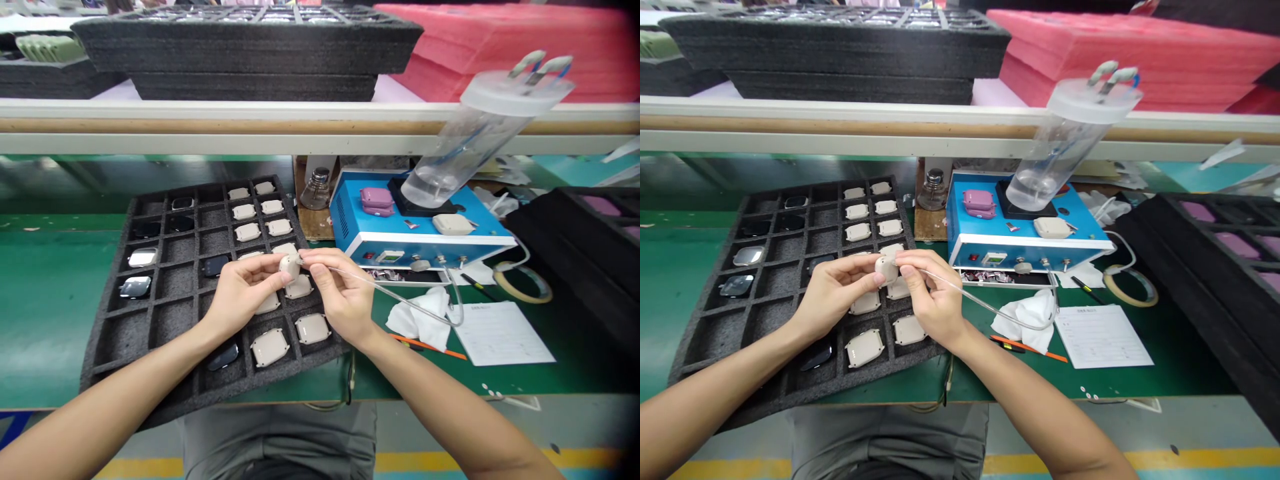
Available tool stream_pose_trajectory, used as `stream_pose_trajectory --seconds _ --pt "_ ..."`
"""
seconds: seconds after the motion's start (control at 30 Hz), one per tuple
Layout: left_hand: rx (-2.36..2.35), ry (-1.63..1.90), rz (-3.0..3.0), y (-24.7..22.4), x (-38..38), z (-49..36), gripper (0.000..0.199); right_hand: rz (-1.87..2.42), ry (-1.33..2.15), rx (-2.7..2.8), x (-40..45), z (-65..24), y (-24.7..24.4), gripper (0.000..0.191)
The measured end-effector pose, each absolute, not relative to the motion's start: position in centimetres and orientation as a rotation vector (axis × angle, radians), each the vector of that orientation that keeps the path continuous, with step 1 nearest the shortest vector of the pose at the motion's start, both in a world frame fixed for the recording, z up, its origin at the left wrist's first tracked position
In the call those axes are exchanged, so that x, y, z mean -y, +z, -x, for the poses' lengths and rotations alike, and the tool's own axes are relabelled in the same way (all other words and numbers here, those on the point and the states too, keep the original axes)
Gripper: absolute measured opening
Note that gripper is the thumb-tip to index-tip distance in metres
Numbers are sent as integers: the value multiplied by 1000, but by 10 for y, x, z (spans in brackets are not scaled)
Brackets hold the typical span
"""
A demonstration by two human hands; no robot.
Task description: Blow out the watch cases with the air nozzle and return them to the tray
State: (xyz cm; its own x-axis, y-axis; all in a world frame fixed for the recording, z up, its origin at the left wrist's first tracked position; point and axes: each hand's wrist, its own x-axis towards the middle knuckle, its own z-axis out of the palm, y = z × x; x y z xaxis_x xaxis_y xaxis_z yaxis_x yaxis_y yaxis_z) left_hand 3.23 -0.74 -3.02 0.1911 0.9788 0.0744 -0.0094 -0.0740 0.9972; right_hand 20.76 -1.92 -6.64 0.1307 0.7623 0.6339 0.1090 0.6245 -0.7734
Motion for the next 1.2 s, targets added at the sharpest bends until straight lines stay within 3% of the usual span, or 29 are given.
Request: stream_pose_trajectory --seconds 0.57,0.7,0.87,1.2 --pt "-1044 1113 -1325 -32 7 -32 39 812 606 1360 20 -208 -69 15" --pt "-1041 1094 -1278 -35 7 -32 43 928 799 1232 19 -207 -71 44" --pt "-977 1048 -1298 -36 9 -32 40 1110 895 1310 23 -207 -64 18" --pt "-983 953 -1471 -10 12 -15 18 1163 1010 1444 22 -215 -56 24"
